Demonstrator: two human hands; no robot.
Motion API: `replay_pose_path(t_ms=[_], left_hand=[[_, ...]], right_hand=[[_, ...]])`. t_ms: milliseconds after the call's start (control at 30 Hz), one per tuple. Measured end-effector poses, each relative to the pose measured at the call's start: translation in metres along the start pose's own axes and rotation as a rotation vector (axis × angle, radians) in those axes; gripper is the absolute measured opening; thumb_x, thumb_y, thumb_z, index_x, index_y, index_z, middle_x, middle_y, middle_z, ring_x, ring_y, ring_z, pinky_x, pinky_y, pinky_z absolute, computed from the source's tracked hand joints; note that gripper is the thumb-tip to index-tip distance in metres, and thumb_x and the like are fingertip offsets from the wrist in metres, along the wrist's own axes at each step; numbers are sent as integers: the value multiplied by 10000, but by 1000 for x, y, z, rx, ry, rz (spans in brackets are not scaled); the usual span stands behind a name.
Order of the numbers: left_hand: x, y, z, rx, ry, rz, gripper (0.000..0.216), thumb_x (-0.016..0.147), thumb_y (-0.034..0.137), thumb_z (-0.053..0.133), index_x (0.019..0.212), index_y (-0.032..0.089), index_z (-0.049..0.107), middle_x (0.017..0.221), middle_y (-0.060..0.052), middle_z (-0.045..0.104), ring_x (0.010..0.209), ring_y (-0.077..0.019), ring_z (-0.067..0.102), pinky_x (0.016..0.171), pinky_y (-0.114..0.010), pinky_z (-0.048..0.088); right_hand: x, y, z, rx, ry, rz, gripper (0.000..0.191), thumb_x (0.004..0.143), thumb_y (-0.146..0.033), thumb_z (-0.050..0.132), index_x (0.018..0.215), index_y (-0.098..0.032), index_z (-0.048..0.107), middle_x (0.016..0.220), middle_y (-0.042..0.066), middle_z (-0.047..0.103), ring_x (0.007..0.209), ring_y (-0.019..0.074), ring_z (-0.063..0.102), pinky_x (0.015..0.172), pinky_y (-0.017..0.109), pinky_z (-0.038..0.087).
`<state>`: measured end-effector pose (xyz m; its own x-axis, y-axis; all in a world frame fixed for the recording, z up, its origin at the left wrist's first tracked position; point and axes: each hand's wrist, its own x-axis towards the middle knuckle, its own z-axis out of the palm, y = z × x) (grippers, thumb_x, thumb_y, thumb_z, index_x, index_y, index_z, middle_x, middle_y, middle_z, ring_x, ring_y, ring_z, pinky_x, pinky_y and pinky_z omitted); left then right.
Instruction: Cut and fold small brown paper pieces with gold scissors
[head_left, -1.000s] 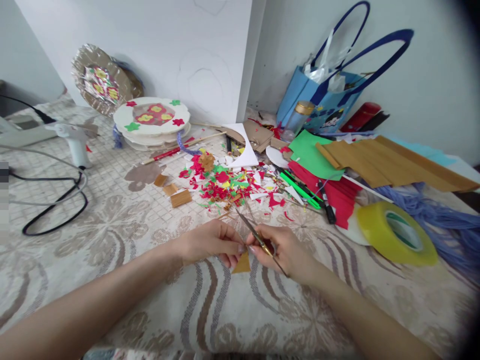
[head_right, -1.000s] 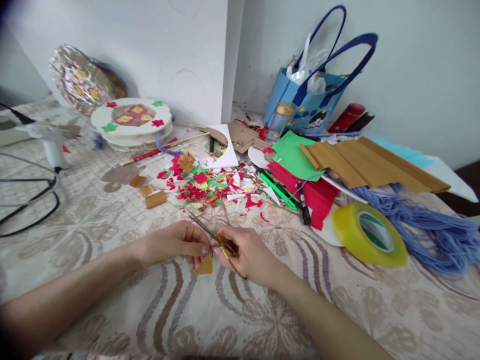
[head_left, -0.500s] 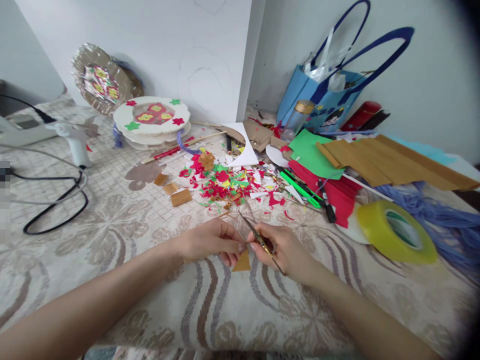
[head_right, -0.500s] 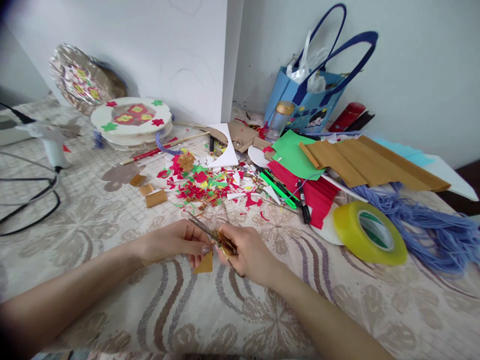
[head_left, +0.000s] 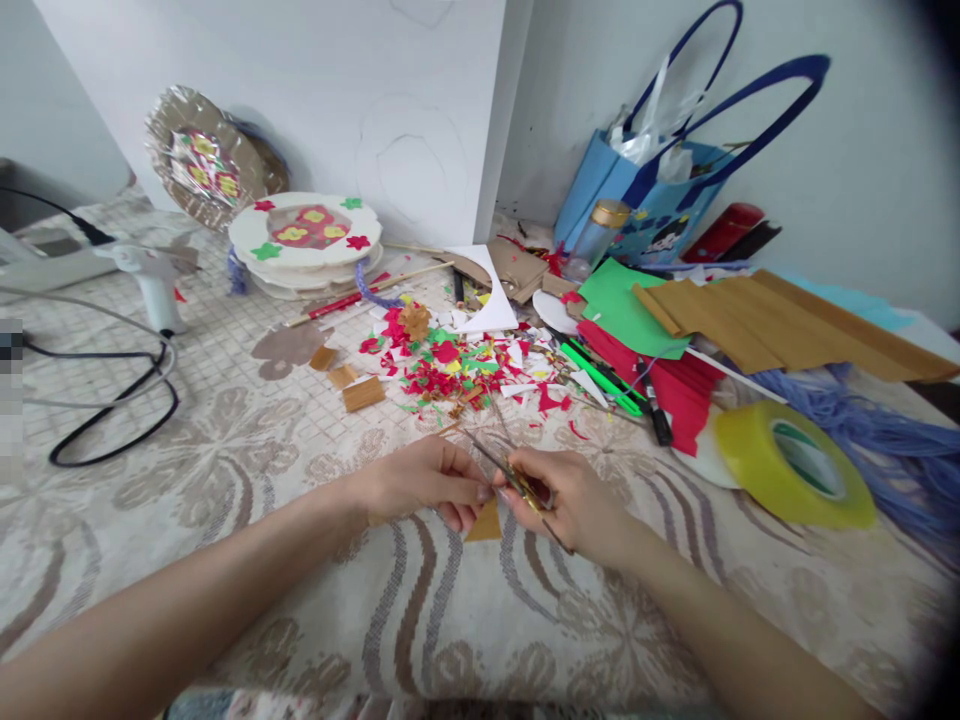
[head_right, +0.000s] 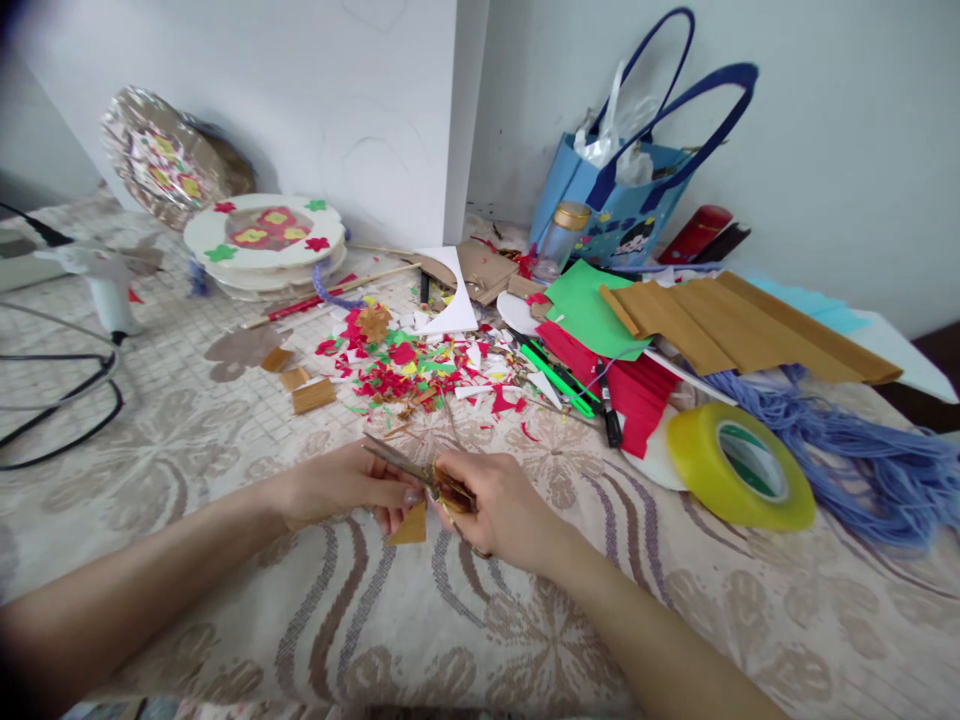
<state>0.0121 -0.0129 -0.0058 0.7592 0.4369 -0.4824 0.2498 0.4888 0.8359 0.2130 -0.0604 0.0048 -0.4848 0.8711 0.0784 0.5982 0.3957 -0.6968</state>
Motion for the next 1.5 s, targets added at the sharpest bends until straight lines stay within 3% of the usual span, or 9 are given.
replay_pose_path(t_ms=[500,933,1100,1300,1500], left_hand=[[-2,8,4,16,37,-4,193,681,327,702,654,143,649,572,9,630,567,-122,599,576,-245,507],[0,2,0,-45,-43,-5,204,675,340,710,719,145,670,623,9,632,587,-101,591,593,-216,484],[0,1,0,-61,-22,-7,184,685,317,705,736,143,678,626,8,644,556,-87,584,578,-206,480],[1,2,2,-125,74,49,184,680,304,718,742,138,670,617,12,634,545,-76,571,582,-198,474],[3,4,1,-223,258,143,176,714,300,703,751,135,653,667,8,623,582,-62,563,606,-178,467]], right_hand=[[1,-1,2,-68,25,-58,149,751,-112,532,715,-206,422,568,-60,390,499,99,380,495,203,268],[2,0,1,-24,8,34,58,769,-134,526,806,-177,516,595,-40,493,496,98,447,497,199,318],[4,3,-3,-38,109,124,70,829,-242,487,794,-185,508,618,-17,540,508,112,475,503,209,339],[9,22,-32,-385,326,410,169,815,-344,501,731,-198,486,572,-2,558,517,159,505,490,241,287],[6,46,-56,-779,391,542,202,812,-382,497,781,-187,544,740,59,644,638,214,588,498,266,243]])
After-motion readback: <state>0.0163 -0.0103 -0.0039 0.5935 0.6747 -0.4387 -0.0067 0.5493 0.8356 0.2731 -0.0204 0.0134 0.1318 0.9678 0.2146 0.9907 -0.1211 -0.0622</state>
